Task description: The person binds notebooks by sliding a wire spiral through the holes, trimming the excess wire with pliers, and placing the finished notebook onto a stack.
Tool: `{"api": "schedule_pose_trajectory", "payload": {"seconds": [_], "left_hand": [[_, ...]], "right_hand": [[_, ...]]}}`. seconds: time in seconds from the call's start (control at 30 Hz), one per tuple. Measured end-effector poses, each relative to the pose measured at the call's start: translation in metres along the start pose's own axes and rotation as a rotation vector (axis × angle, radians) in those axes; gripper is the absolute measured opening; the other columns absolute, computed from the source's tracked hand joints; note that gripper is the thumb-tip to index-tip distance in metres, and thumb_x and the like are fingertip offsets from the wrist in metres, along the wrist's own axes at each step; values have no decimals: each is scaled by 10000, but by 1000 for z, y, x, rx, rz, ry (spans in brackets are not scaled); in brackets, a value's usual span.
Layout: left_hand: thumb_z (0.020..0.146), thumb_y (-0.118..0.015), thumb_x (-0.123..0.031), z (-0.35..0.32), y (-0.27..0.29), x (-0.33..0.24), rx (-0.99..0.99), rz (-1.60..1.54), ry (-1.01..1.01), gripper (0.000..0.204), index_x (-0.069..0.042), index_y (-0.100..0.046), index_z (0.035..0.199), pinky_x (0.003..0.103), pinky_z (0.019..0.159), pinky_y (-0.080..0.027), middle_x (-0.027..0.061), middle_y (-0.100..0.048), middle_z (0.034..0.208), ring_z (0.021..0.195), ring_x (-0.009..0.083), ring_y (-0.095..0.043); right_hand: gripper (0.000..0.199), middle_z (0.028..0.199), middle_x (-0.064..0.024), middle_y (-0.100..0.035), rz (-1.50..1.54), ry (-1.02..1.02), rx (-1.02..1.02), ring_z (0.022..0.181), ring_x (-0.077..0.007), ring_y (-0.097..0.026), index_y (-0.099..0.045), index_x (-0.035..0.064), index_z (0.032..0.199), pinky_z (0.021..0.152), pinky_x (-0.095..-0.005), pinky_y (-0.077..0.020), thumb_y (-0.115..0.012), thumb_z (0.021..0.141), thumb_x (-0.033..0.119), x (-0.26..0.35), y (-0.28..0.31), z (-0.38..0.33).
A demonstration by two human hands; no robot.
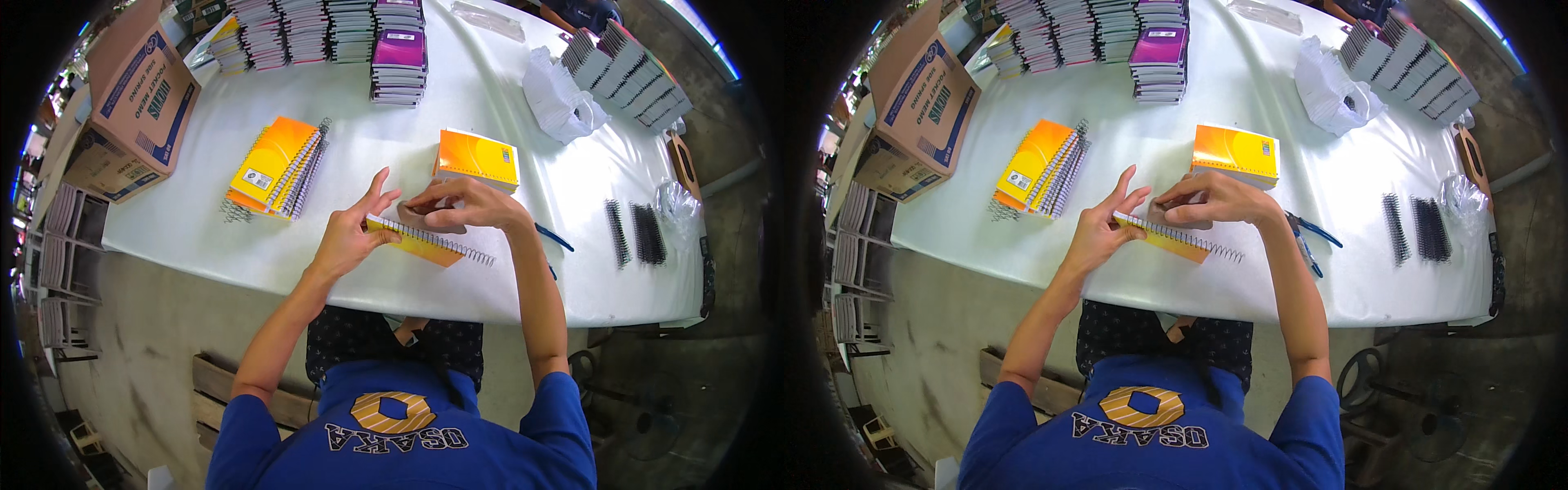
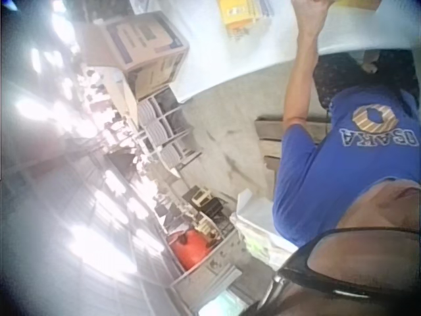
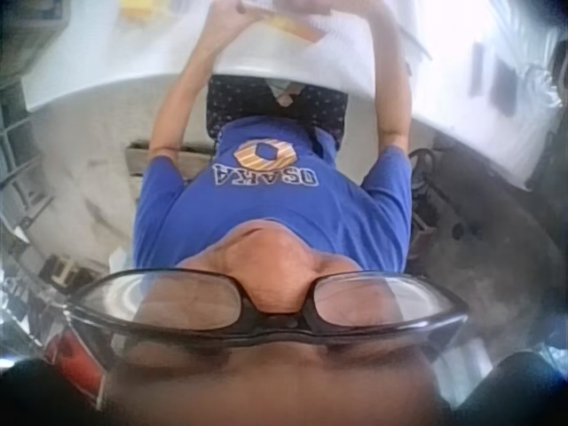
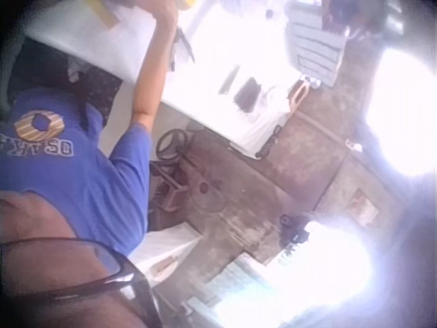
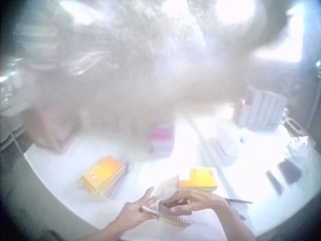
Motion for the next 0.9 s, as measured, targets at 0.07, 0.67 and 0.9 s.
{"api": "schedule_pose_trajectory", "payload": {"seconds": [0.07,0.67,0.9], "left_hand": [[727,-827,-92,0,1,-1,-16,44,-27,1033,-226,-217,1551,277,789,-529,141,-605,1329,1223,243,-590],[898,-697,-273,4,17,-13,275,-148,46,551,6,-544,1347,315,1056,-414,103,-597,1345,1254,187,-540],[904,-631,-37,1,24,-56,68,114,-191,427,-102,-603,1325,343,1108,-348,64,-584,1377,1351,231,-465]], "right_hand": [[541,1070,-109,-690,229,145,-16,961,-195,-625,-688,52,1194,849,-311,-474,-647,857,474,18,3,0],[559,1114,-143,-645,-404,-263,-428,1024,-267,-611,-685,53,1152,899,-359,-476,-751,784,467,-22,27,-64],[694,1394,-147,-451,-919,-268,-644,1297,-345,-407,-537,139,1359,1093,-480,-300,-783,764,395,-7,10,-124]]}}
Point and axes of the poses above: each hand's wrist, its own z-axis towards the middle knuckle, its own y-axis out of the back of the hand, x = y × z, the point moved 9 cm from there along z, towards the middle knuckle
